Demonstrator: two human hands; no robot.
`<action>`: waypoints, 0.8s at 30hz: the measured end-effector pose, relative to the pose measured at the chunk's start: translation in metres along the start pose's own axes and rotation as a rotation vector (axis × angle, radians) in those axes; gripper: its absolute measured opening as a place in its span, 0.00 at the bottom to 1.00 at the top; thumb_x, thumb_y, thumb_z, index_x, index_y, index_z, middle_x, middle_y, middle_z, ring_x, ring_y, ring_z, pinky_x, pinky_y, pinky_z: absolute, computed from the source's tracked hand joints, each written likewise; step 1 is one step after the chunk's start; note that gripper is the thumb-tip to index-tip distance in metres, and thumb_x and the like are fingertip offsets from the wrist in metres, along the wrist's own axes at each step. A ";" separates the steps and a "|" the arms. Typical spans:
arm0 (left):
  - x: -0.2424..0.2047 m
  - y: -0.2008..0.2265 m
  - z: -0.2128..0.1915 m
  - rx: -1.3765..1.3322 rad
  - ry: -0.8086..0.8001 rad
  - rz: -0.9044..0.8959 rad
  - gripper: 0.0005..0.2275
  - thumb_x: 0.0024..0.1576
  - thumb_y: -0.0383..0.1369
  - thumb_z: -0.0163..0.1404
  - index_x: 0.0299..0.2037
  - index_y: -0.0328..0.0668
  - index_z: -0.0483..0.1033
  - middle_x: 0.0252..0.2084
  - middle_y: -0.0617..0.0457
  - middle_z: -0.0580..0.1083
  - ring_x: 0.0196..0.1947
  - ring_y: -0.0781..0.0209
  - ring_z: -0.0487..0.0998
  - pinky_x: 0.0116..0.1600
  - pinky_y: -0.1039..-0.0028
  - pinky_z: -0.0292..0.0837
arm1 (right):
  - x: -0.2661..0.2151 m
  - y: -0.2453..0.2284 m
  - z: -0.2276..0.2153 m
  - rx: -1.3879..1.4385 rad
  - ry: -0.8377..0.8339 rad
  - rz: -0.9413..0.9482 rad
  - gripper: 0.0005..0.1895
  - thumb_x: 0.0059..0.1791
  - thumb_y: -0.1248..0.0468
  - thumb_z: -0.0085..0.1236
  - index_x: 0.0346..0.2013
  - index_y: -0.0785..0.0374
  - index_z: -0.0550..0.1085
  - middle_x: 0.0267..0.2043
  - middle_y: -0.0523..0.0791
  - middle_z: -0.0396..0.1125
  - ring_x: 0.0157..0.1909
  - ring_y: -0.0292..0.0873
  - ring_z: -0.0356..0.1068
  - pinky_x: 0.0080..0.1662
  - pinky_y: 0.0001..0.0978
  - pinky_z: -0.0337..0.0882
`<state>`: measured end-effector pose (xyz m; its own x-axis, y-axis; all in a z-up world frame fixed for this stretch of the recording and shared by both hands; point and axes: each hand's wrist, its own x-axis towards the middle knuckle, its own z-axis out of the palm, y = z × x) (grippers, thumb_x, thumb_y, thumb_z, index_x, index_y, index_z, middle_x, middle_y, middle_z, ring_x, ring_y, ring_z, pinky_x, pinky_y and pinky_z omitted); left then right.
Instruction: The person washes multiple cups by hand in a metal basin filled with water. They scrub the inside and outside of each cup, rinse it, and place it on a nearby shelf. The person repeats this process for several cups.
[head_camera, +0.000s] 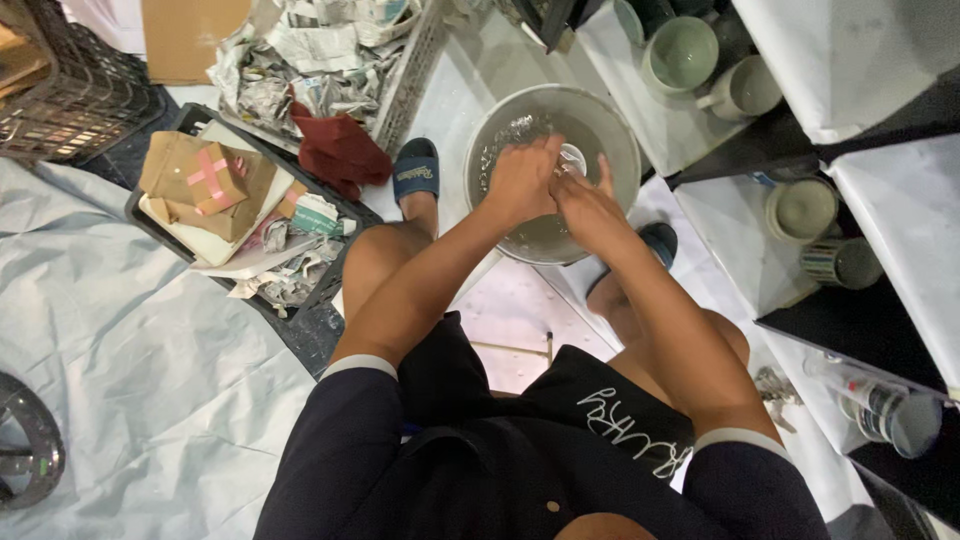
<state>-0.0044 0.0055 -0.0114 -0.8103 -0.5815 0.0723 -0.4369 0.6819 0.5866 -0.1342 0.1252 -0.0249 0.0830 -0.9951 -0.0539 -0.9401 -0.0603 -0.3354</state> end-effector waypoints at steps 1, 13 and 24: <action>-0.002 -0.001 0.002 -0.014 -0.003 0.012 0.34 0.35 0.32 0.63 0.55 0.37 0.68 0.45 0.40 0.77 0.42 0.41 0.81 0.47 0.53 0.71 | 0.001 -0.002 0.001 0.082 -0.003 0.006 0.26 0.43 0.76 0.52 0.57 0.64 0.69 0.64 0.51 0.66 0.73 0.51 0.58 0.68 0.75 0.34; 0.002 -0.003 -0.005 0.034 -0.016 0.041 0.36 0.30 0.33 0.68 0.54 0.40 0.67 0.44 0.43 0.77 0.41 0.43 0.81 0.47 0.54 0.71 | -0.013 -0.001 -0.012 0.010 -0.100 0.125 0.32 0.40 0.76 0.56 0.60 0.62 0.71 0.68 0.48 0.64 0.75 0.47 0.57 0.72 0.70 0.35; 0.003 0.000 -0.006 -0.065 0.166 0.152 0.32 0.38 0.32 0.66 0.55 0.42 0.68 0.44 0.43 0.77 0.40 0.44 0.81 0.46 0.55 0.67 | -0.004 -0.012 -0.022 0.189 -0.031 0.081 0.36 0.36 0.79 0.56 0.60 0.65 0.70 0.67 0.48 0.65 0.75 0.48 0.56 0.70 0.70 0.35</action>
<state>-0.0043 0.0017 -0.0067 -0.7870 -0.5433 0.2923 -0.2849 0.7403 0.6090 -0.1303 0.1284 -0.0003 0.0223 -0.9930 -0.1161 -0.8658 0.0389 -0.4989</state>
